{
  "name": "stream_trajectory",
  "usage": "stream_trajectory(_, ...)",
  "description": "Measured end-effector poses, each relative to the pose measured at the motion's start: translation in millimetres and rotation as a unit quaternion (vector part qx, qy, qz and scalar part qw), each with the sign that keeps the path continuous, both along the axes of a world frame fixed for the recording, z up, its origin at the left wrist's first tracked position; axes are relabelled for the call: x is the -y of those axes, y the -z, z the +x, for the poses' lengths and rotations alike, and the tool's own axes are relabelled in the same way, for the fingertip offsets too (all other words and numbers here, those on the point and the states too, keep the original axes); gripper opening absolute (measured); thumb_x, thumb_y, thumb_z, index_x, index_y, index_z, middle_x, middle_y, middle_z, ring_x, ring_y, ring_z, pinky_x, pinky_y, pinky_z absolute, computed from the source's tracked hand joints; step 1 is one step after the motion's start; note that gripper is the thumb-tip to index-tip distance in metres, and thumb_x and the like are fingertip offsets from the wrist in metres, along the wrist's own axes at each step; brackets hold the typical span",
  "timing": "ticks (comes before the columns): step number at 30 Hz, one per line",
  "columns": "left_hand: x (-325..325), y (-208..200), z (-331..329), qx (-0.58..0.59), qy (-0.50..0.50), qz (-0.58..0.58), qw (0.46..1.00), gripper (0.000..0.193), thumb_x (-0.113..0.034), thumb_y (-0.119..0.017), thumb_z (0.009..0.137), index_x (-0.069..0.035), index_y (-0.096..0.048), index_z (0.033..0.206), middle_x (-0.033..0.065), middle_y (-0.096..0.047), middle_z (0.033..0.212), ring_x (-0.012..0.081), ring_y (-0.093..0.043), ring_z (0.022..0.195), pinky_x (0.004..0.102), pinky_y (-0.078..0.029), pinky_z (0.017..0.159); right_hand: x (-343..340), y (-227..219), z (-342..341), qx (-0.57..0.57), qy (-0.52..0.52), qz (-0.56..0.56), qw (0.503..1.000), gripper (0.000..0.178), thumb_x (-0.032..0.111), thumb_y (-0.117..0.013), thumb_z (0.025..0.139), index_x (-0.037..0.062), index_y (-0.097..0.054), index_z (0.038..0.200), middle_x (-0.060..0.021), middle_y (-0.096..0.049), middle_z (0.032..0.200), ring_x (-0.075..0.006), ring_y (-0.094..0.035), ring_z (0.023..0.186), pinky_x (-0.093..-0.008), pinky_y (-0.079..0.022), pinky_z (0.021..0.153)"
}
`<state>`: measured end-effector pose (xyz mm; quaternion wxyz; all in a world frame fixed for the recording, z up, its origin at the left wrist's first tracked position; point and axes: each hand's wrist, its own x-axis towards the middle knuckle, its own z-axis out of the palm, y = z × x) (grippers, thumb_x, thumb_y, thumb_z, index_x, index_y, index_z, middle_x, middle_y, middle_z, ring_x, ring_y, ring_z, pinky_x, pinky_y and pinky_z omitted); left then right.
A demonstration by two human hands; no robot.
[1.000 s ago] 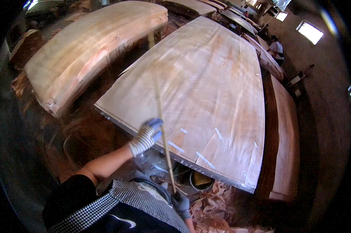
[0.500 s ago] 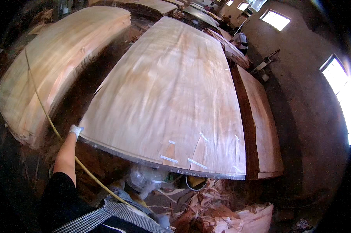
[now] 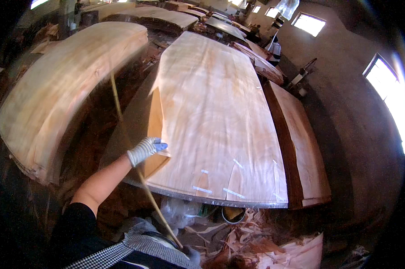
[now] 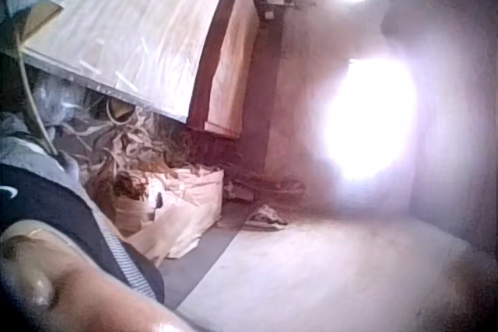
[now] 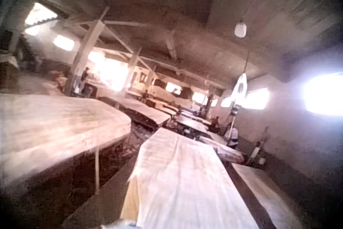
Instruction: The person selects thin wood veneer sheets from a stack, places them on a metal workbench, and uses a blade to trim and shape the edges, occasionally using a long wooden rod to measure or position the material.
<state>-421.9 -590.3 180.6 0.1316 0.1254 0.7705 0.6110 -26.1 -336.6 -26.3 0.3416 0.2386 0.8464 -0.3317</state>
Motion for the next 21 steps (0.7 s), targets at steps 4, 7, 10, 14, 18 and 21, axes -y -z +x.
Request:
stream_trajectory(4, 8, -31, 16, 0.033, 0.058, 0.201, 0.977, 0.032, -0.027, -0.063, 0.08, 0.002, -0.06, 0.093, 0.0092, -0.062, 0.088, 0.0131, -0.057, 0.08, 0.0283, -0.045, 0.078, -12, 19, 31, -0.15, 0.28, -0.219, 0.923, 0.021, 0.005, -0.054, 0.081, -0.0028, -0.06, 0.099, -0.0096, -0.063, 0.084, -0.0176, -0.059, 0.079, -0.0256, -0.045, 0.072)
stream_trajectory(7, 68, 3, 34, 0.201, -0.005, 0.492, 0.847, 0.027, -0.02, -0.055, 0.082, -0.001, -0.057, 0.101, 0.0083, -0.059, 0.103, 0.0181, -0.056, 0.093, 0.0304, -0.045, 0.083, -2, -12, 41, -0.263, 0.291, -0.136, 0.91, 0.023, 0.007, -0.063, 0.076, -0.0054, -0.061, 0.095, -0.0107, -0.062, 0.08, -0.0179, -0.059, 0.071, -0.0255, -0.046, 0.071)
stream_trajectory(10, 138, 29, 58, 0.239, -0.08, 0.534, 0.807, 0.048, -0.026, -0.06, 0.076, -0.001, -0.048, 0.116, 0.0117, -0.053, 0.114, 0.0251, -0.048, 0.107, 0.039, -0.039, 0.091, 12, 15, 36, -0.26, 0.355, -0.118, 0.89, 0.027, 0.012, -0.071, 0.07, -0.0054, -0.062, 0.09, -0.0083, -0.061, 0.073, -0.0131, -0.056, 0.064, -0.0251, -0.044, 0.064)
stream_trajectory(14, 220, 115, 70, 0.312, -0.173, 0.328, 0.875, 0.028, -0.02, -0.067, 0.07, -0.006, -0.059, 0.093, 0.0074, -0.06, 0.097, 0.0241, -0.056, 0.09, 0.0402, -0.048, 0.077, 53, -79, -60, -0.26, 0.299, -0.082, 0.915, 0.026, 0.025, -0.065, 0.074, -0.0003, -0.062, 0.081, -0.0078, -0.057, 0.059, -0.0103, -0.048, 0.052, -0.029, -0.04, 0.049)
stream_trajectory(18, 178, 158, 67, 0.355, -0.129, 0.202, 0.903, 0.027, -0.021, -0.065, 0.073, -0.006, -0.058, 0.094, 0.0073, -0.06, 0.094, 0.023, -0.057, 0.087, 0.0411, -0.048, 0.078, 23, -119, -125, -0.234, 0.358, -0.157, 0.89, 0.026, 0.023, -0.064, 0.077, -0.0024, -0.063, 0.083, -0.0027, -0.057, 0.061, -0.0082, -0.049, 0.05, -0.0243, -0.039, 0.044)
stream_trajectory(21, 169, 176, 70, 0.353, -0.15, 0.076, 0.92, 0.026, -0.022, -0.064, 0.075, -0.006, -0.057, 0.095, 0.007, -0.059, 0.091, 0.0224, -0.057, 0.086, 0.0418, -0.047, 0.074, 5, -129, -145, -0.22, 0.391, -0.283, 0.848, 0.022, 0.022, -0.063, 0.079, 0.0012, -0.057, 0.081, 0.0004, -0.05, 0.057, -0.0075, -0.042, 0.042, -0.0202, -0.034, 0.038)
